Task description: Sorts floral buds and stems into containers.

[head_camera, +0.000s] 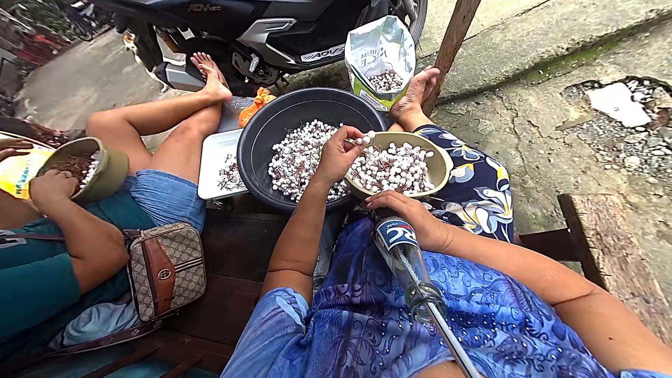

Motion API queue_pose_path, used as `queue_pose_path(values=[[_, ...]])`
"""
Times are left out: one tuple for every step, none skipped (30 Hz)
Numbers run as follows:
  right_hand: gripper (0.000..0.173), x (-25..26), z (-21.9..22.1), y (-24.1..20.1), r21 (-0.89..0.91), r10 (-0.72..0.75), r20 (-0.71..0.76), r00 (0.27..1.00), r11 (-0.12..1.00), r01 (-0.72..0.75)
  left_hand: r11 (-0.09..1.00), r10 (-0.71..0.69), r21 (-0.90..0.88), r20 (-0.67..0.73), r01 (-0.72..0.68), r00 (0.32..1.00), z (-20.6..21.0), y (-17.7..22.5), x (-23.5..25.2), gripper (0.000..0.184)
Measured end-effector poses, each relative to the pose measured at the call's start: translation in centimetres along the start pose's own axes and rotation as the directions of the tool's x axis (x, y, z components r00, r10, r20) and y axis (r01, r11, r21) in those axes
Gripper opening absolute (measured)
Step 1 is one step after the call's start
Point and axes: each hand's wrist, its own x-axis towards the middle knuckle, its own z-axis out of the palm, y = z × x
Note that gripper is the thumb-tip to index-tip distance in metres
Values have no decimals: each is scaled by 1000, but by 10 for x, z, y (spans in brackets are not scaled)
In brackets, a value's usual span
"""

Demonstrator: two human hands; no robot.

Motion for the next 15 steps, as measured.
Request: queue_pose_path(values=[[38, 0, -1, -1, 8, 6, 6, 1000, 1000, -6, 1000, -6, 8, -1, 6, 1000, 0, 0, 0, 23], [38, 0, -1, -1, 16, 13, 9, 1000, 1000, -13, 1000, -15, 19, -3, 15, 1000, 0, 1, 0, 24], [37, 0, -1, -1, 15, 18, 9, 1000, 1000, -18, 999, -20, 27, -4, 20, 1000, 0, 1, -1, 25], [38, -1, -1, -1, 14, 21, 10, 1000, 1000, -21, 999, -22, 30, -2, 22, 1000, 0, 1, -1, 26], [39, -1, -1, -1, 14, 19, 7, 1000, 1000, -19, 999, -23, 31, 2, 23, 1000, 0, 0, -1, 26], [39, 0, -1, -1, 13, 15, 6, 1000, 1000, -15, 999, -27, 32, 10, 26, 1000, -1, -1, -1, 26], [39, 0, -1, -1, 12, 14, 4, 1000, 1000, -14, 999, -32, 31, 17, 31, 999, -1, -1, 0, 27], [39, 0, -1, -1, 11, 15, 4, 1000, 1000, -15, 999, -33, 30, 20, 33, 999, -2, -2, 0, 26], [39, 0, -2, -1, 15, 20, 11, 1000, 1000, -20, 999, -36, 32, 18, 35, 999, -3, -2, 0, 26], [40, -1, -2, -1, 20, 21, 21, 1000, 1000, -22, 998, -40, 38, 8, 40, 999, -7, -3, 0, 26], [40, -1, -3, -1, 23, 19, 27, 999, 1000, -20, 998, -48, 45, -13, 48, 999, -12, -4, 1, 26], [40, -1, -3, -1, 22, 16, 29, 999, 1000, -17, 996, -62, 56, -47, 65, 997, -19, -6, 3, 26], [40, -1, -3, -1, 19, 13, 29, 999, 1000, -14, 993, -86, 76, -91, 93, 992, -27, -9, 5, 25], [41, -1, -3, -1, 17, 11, 29, 1000, 1000, -11, 984, -119, 112, -150, 136, 981, -36, -16, 8, 25], [41, -1, -3, -1, 19, 12, 33, 999, 1000, -12, 966, -165, 162, -206, 200, 964, -46, -26, 11, 25]])
